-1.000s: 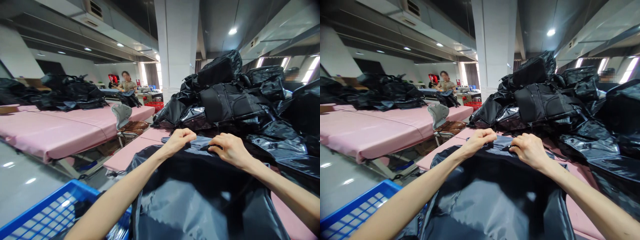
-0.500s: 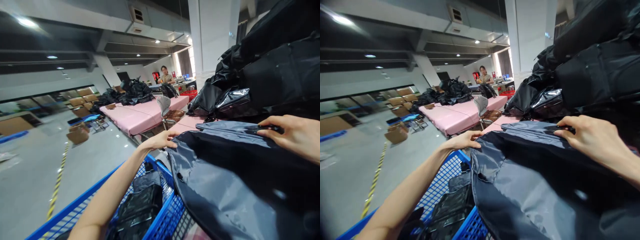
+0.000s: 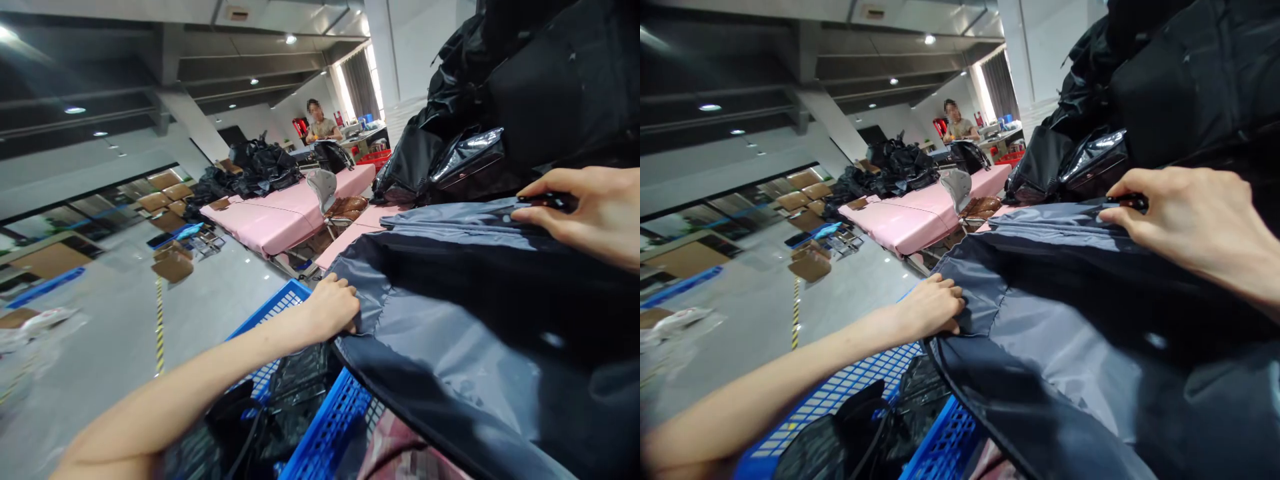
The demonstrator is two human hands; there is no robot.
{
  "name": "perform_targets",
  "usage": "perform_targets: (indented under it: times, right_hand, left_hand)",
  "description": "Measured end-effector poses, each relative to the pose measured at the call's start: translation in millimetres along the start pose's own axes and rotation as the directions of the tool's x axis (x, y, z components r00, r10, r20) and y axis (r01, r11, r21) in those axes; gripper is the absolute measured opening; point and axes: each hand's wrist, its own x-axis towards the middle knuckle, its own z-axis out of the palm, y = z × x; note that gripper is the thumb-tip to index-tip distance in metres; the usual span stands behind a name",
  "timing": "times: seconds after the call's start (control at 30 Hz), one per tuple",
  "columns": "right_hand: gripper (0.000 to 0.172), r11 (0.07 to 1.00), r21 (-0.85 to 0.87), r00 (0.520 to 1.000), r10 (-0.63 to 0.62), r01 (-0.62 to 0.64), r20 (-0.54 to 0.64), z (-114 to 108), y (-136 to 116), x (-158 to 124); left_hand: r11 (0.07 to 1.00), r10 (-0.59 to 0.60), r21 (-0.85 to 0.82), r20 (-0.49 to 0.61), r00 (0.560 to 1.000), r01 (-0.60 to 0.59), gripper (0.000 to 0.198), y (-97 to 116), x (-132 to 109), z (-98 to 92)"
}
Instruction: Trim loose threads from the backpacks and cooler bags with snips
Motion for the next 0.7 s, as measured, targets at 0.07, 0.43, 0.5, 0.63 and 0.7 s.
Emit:
perform_targets:
  times: [0.07, 0.43, 0.5, 0.63, 0.7]
  right_hand:
    - [0.089, 1.0, 0.002, 1.0, 0.004, -0.004, 0.025, -6, -3, -2]
    - [0.066, 0.964, 0.22, 0.984, -0.166, 0.15, 0.059, -19, -14, -10]
    - [0.065, 0.916, 0.326, 0.933, -0.305, 0.234, 0.189, -22, -19, -10]
    - [0.02, 0.915, 0.316, 0.875, -0.353, 0.25, 0.33, -29, -27, -9]
    - [0.012, 0.922, 0.296, 0.894, -0.336, 0.249, 0.296, -30, -29, -10]
  left_hand:
    - [0.998, 0.008, 0.053, 0.121, 0.993, -0.015, 0.01, -1, 7, 1.2]
    - [0.999, 0.027, 0.023, 0.415, 0.909, -0.04, 0.018, 3, 8, -23.7]
    - [0.996, -0.033, 0.087, 0.406, 0.913, -0.003, 0.011, 5, 11, -19.0]
    - [0.998, -0.067, 0.04, 0.38, 0.922, 0.056, 0.018, -8, 16, -15.0]
    - [0.998, -0.064, 0.014, 0.39, 0.919, 0.064, 0.019, -13, 18, -16.9]
